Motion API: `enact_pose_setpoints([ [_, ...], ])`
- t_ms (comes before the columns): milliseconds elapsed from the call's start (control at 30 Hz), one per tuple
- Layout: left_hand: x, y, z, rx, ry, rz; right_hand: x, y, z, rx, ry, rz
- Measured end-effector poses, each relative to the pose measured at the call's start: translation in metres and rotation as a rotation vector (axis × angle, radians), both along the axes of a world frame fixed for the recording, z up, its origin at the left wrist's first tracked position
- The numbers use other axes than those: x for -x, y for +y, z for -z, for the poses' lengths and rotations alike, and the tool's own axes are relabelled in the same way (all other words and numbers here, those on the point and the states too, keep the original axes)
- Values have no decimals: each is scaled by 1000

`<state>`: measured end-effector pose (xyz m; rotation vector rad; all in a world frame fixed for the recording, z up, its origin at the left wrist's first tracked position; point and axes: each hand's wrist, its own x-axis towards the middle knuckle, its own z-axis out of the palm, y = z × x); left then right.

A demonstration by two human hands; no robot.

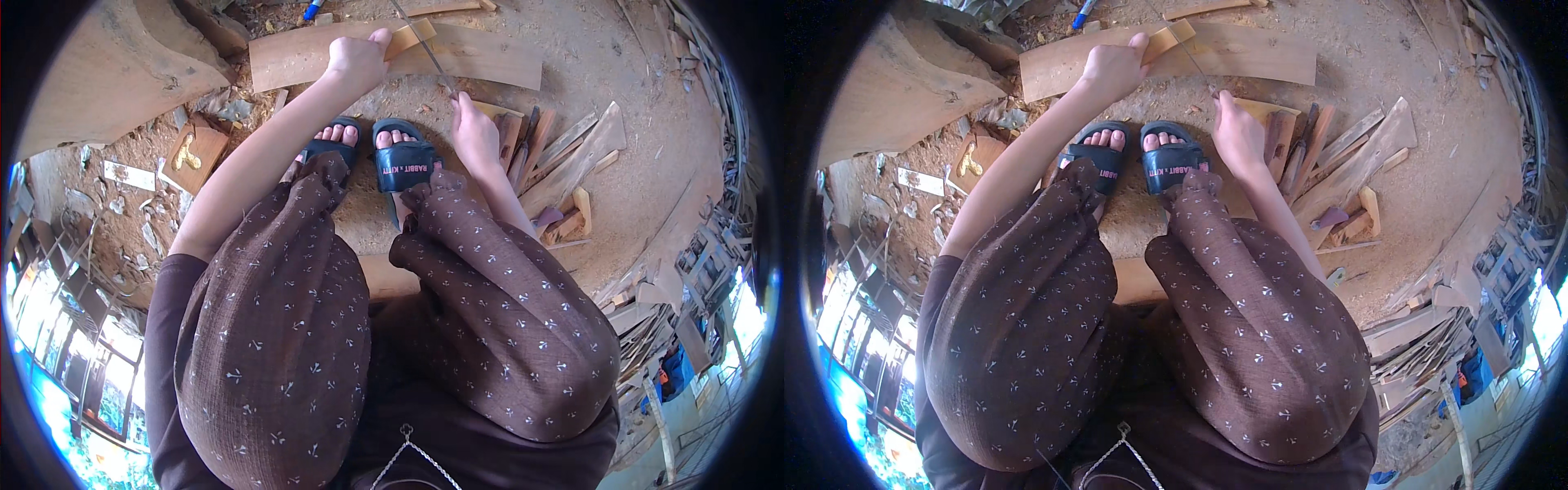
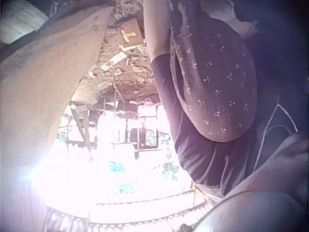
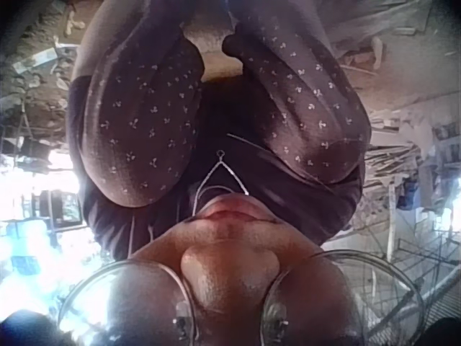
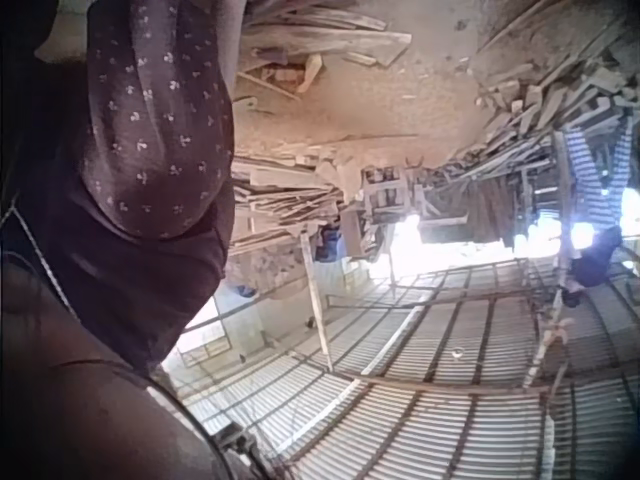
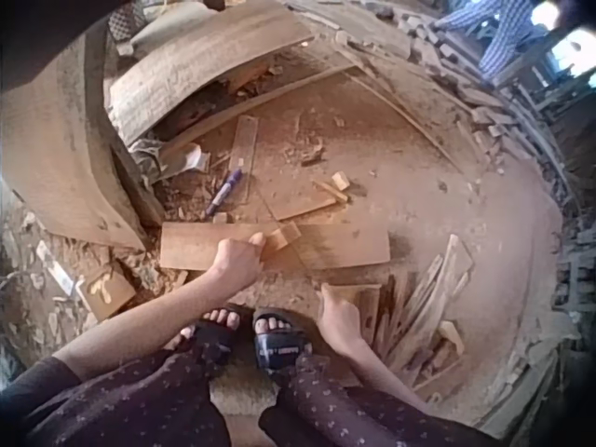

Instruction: Sawing a small piece of wood into smaller segments in a workshop.

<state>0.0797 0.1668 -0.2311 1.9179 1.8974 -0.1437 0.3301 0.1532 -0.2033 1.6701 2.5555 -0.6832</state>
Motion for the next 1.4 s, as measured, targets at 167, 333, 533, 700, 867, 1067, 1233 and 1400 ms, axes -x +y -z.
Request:
enact_pose_setpoints([
  [167, 2, 1, -2, 20, -13, 11, -38, -29, -3, -109, 5, 11],
  [333, -1, 1, 0, 35, 1, -2, -50, -44, -17, -81, 46, 66],
  [533, -2, 2, 1, 16, 114, 42, 21, 9, -5, -10, 65, -15],
  [700, 2, 0, 2, -11, 6, 18, -8, -9, -4, -13, 14, 14],
  [867, 1, -1, 7, -10, 13, 30, -59, -52, -32, -15, -34, 55],
  [1067, -1, 1, 4, -46, 35, 19, -8, -14, -32, 37, -107, 32],
  [1233, 0, 1, 1, 4, 10, 8, 3, 1, -26, 0, -19, -23],
  [1400, 2, 0, 7, -2, 1, 15, -44, -34, -65, 50, -164, 68],
])
